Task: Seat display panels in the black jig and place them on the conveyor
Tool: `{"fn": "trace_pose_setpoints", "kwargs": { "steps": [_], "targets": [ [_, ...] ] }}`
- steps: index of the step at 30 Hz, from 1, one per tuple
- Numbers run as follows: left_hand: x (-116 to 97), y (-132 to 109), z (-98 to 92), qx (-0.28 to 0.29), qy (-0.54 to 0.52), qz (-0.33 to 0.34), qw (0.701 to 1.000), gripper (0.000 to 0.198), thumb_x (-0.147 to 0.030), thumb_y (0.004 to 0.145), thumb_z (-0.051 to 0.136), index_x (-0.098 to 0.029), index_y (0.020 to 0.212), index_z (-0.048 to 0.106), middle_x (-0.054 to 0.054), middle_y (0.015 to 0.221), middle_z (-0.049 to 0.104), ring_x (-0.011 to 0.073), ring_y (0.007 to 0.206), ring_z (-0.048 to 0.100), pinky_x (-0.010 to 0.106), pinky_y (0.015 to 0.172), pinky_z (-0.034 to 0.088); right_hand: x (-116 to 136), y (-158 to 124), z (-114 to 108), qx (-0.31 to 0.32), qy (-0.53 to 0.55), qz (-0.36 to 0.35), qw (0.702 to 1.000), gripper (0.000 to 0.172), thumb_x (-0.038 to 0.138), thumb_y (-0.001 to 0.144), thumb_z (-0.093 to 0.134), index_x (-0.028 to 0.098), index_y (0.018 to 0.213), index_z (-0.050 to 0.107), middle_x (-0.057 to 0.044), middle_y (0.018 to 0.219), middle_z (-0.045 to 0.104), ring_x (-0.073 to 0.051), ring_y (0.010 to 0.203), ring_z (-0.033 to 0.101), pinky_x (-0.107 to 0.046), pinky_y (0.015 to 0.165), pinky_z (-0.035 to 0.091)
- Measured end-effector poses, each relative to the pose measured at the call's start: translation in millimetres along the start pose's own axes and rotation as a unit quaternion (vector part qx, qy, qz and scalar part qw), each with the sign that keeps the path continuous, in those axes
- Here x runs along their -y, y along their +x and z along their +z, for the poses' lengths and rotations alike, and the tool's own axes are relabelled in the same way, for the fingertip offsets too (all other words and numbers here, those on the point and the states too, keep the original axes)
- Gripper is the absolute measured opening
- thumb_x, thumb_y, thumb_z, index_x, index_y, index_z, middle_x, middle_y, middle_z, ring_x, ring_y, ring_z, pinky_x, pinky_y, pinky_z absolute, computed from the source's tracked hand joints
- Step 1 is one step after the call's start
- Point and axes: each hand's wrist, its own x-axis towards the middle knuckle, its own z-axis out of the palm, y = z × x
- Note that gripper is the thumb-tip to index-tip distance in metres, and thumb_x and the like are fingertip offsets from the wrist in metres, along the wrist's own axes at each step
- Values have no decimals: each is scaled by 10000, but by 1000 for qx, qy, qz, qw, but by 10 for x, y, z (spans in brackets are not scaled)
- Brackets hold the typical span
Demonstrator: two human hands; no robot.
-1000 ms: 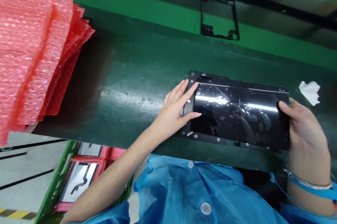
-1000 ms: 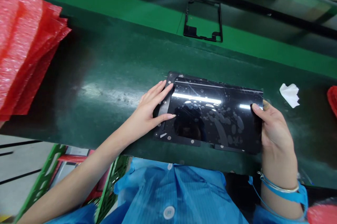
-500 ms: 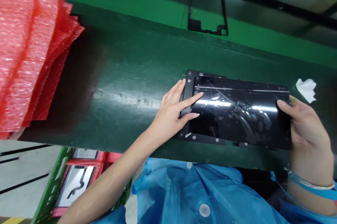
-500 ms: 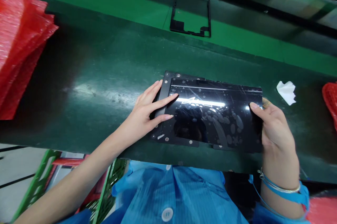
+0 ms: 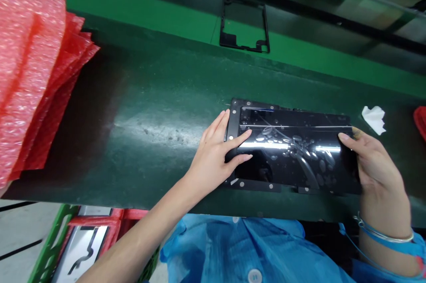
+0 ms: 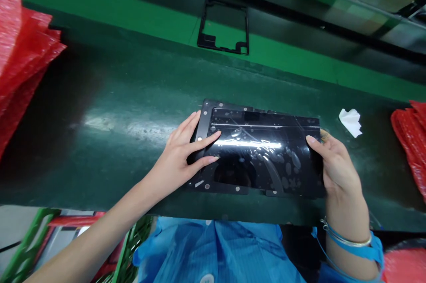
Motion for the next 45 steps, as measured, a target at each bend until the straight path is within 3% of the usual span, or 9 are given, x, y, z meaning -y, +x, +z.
{"fn": "trace_pose_setpoints", "kwargs": {
  "steps": [9, 13, 16, 18, 22, 28, 33, 40, 45],
  "targets": [
    [6, 8, -11, -19, 32, 4, 999, 384, -403, 925, 582, -361, 1305, 613, 107, 1605, 295, 343, 1483, 252, 637, 1130, 293, 92, 95, -70, 47, -156, -38, 986, 512, 588, 542, 812, 229, 843, 606, 23, 561, 601, -176, 508, 555, -297, 486, 423],
    [12, 27, -52, -23, 69, 8, 997, 350, -353, 957, 529, -361, 1295, 621, 95, 1590, 331, 342, 1467, 294, 624, 1110, 342, 184, 244, -161, 91, -457, -87, 881, 460, 695, 733, 618, 242, 715, 536, 41, 388, 443, -170, 405, 450, -299, 482, 311],
    [-20, 28, -105, -25, 149, 27, 988, 352, -335, 990, 450, -339, 1292, 629, 121, 1569, 365, 331, 1450, 334, 571, 1075, 413, 250, 318, -97, 100, -615, -139, 770, 460, 621, 860, 519, 227, 623, 518, -35, 571, 598, -208, 601, 586, -284, 541, 287],
    [-100, 46, -106, -51, 225, 60, 971, 364, -328, 992, 428, -268, 1263, 662, 181, 1532, 405, 355, 1425, 372, 564, 1031, 456, 287, 373, -34, 99, -651, -146, 738, 459, 584, 914, 460, 220, 659, 576, -54, 701, 662, -225, 732, 629, -276, 559, 278],
    [-479, 155, 147, -110, 307, 125, 937, 410, -337, 958, 478, -99, 1234, 665, 269, 1526, 362, 422, 1420, 353, 608, 998, 467, 335, 563, -8, 92, -620, -127, 769, 483, 575, 963, 388, 209, 739, 610, -53, 807, 689, -201, 802, 624, -261, 584, 296],
    [-1047, 348, 927, 32, 250, 282, 926, 516, -348, 916, 533, -170, 1400, 529, 119, 1532, 417, 344, 1388, 434, 511, 1026, 502, 385, 803, -40, 123, -595, -92, 789, 480, 672, 847, 570, 208, 733, 620, -29, 806, 699, -180, 774, 627, -252, 573, 317],
    [-1105, 452, 1157, 35, 267, 311, 911, 450, -318, 930, 499, -87, 1295, 622, 192, 1431, 529, 388, 1301, 522, 493, 987, 530, 538, 903, 24, 174, -587, -59, 788, 513, 686, 801, 628, 194, 661, 654, -49, 715, 703, -188, 719, 651, -256, 607, 370],
    [-907, 674, 930, 86, 192, 332, 919, 407, -331, 926, 491, -250, 1297, 635, 102, 1371, 606, 309, 1240, 592, 503, 998, 522, 497, 801, -15, 134, -544, -84, 824, 491, 694, 801, 638, 208, 784, 703, -54, 856, 750, -203, 851, 684, -248, 645, 383],
    [-399, 1383, 109, -3, 203, 159, 966, 506, -496, 924, 398, -225, 1265, 653, 137, 1380, 594, 320, 1220, 604, 537, 1034, 473, 282, 621, -99, 73, -491, -117, 860, 489, 659, 918, 498, 222, 857, 708, -51, 915, 754, -209, 912, 687, -257, 632, 366]
  ]
}}
